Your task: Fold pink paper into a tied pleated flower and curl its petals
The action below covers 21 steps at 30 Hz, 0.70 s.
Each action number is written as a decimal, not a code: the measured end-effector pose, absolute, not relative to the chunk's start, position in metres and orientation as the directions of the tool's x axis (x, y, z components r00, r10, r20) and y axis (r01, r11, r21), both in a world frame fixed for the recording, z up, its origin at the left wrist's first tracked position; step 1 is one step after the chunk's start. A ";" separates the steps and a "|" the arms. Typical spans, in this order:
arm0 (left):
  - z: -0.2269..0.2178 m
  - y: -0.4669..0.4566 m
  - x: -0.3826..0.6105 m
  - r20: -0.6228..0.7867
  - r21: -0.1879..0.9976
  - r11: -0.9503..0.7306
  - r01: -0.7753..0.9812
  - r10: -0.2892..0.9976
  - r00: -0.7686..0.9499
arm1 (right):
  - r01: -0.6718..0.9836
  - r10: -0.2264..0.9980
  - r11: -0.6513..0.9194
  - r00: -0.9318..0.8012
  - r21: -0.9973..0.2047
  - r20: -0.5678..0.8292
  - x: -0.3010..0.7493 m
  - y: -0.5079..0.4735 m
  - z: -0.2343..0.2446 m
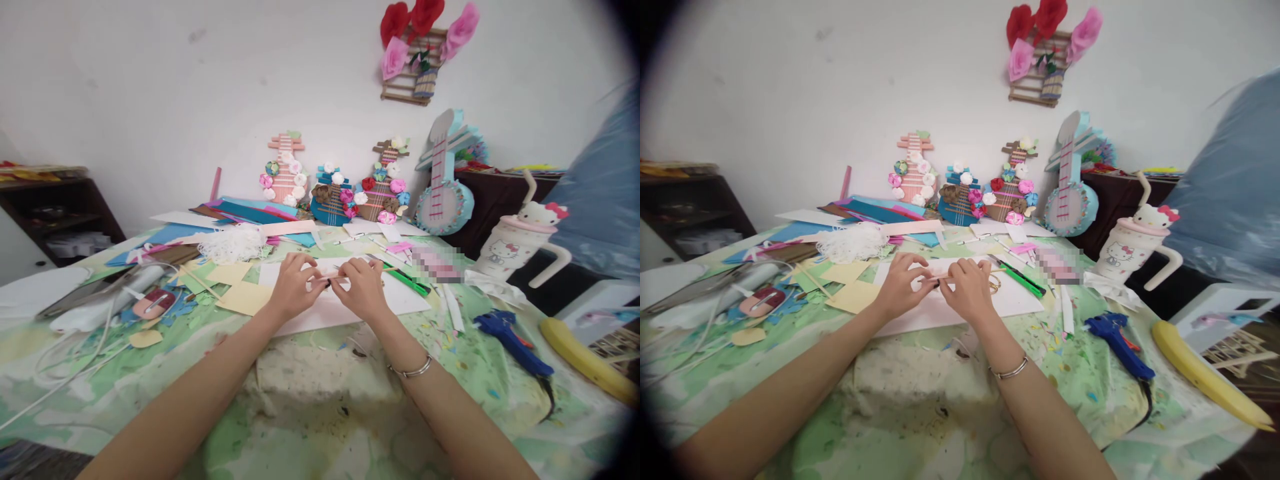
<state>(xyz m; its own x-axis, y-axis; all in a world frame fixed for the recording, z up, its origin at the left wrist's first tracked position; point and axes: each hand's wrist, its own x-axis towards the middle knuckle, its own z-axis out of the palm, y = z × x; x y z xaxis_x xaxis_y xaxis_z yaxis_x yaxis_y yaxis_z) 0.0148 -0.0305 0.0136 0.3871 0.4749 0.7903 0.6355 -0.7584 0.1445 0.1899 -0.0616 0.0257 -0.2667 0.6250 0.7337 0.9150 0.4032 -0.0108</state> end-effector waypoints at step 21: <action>0.010 -0.025 0.013 0.742 0.224 -0.781 0.583 0.525 0.418 | 0.894 0.588 0.443 -0.342 0.062 0.733 0.190 -0.060 0.025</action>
<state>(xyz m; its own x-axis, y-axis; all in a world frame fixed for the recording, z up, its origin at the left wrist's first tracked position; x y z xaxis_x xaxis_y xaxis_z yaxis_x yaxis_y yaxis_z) 0.0128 -0.0247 0.0098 0.4176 0.5248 0.7418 0.5827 -0.7810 0.2245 0.1904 -0.0601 0.0246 -0.3421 0.5884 0.7326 0.8943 0.4431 0.0617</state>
